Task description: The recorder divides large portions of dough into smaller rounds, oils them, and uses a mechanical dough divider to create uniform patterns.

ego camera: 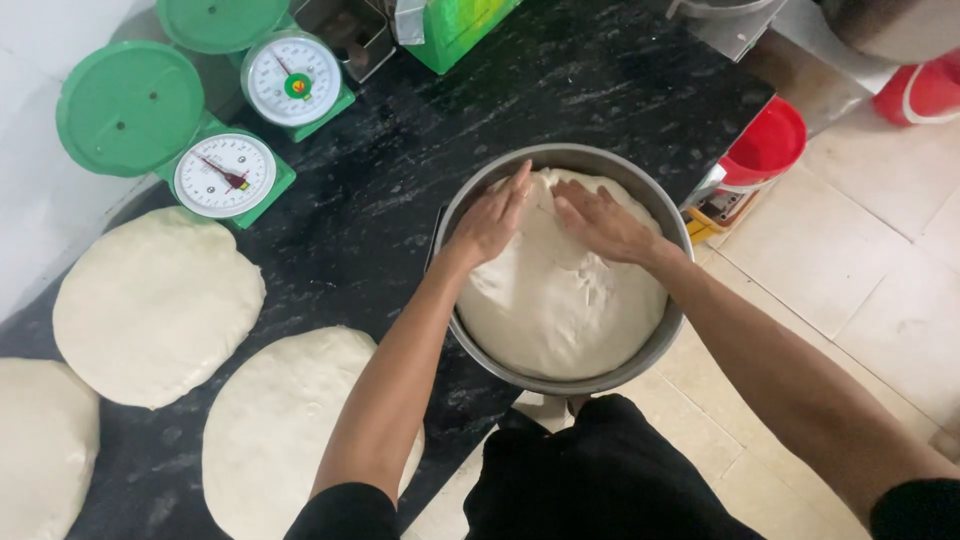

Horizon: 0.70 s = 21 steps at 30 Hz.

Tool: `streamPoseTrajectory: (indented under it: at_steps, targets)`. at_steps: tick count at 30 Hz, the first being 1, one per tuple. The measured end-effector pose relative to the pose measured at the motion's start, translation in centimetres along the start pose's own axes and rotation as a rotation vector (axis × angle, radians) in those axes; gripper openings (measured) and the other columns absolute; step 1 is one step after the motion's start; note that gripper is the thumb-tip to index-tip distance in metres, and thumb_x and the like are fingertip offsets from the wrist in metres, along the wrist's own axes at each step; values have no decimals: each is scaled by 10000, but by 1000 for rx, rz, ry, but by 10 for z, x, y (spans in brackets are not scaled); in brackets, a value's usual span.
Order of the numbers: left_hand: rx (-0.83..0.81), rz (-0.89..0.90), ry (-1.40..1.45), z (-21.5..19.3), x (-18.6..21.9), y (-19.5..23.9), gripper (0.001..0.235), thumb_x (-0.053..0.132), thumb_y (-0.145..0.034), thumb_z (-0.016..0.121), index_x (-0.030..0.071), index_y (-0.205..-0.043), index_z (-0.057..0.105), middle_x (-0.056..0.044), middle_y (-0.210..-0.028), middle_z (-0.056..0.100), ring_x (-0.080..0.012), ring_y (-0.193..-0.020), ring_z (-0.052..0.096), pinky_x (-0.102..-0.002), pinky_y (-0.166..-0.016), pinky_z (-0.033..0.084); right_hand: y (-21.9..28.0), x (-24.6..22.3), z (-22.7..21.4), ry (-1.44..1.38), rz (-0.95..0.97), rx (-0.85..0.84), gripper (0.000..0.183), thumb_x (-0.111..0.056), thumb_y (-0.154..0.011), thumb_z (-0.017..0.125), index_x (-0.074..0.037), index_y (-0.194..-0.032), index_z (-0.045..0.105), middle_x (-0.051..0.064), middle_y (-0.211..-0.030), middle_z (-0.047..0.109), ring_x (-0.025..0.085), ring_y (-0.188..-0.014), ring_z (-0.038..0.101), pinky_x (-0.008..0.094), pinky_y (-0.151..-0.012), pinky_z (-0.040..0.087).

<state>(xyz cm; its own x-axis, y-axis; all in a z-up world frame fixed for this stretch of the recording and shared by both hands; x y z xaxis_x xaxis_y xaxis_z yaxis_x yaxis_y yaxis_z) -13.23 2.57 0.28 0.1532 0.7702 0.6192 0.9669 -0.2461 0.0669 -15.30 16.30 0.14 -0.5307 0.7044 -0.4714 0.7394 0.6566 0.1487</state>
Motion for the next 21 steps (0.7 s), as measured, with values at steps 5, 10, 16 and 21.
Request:
streamPoseTrajectory:
  at_steps: [5,10,16,21]
  targets:
    - [49,58,-176,8,25,6,637,461,-1088,202,161,-1650,225,-27,-1716,215,-203,-1587,167,-454,-1296,64,15,-29,-19,85,24,180,646,-367,-1057,360,-78,-1632,310,92,-1699,279,250,-1608,201,556,-1331,75]
    - [142,130,-358,6,26,7,671,490,-1083,258,132,-1650,221,-32,-1722,213,-203,-1595,182,-445,-1308,83,10,-32,-11,320,43,221,680,-371,-1013,431,-37,-1590,303,124,-1688,185,314,-1563,113,581,-1232,74]
    - [-9,-57,242,-29,27,4,740,574,-1026,104,192,-1658,143,-26,-1716,196,-204,-1571,143,-460,-1267,60,4,-12,-39,-64,113,31,687,-429,-1039,342,-92,-1635,292,143,-1714,214,307,-1528,245,515,-1290,154]
    - [89,-27,333,-4,-1,13,743,561,-1047,98,150,-1661,180,-61,-1733,187,-218,-1603,137,-428,-1296,65,-4,-25,-5,169,-46,148,724,-474,-1052,329,-27,-1612,227,174,-1695,204,304,-1583,122,524,-1272,57]
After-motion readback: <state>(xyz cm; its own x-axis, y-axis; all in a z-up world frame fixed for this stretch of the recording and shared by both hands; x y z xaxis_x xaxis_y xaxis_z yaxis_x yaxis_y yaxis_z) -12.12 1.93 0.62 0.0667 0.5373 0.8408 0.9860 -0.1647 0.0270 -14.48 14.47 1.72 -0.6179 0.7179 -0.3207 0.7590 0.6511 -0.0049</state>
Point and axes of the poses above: each hand's wrist, its own y-axis away from the middle knuckle, its own z-axis out of the palm, x = y × z, the point moved 9 cm from there along -y, towards the middle knuckle
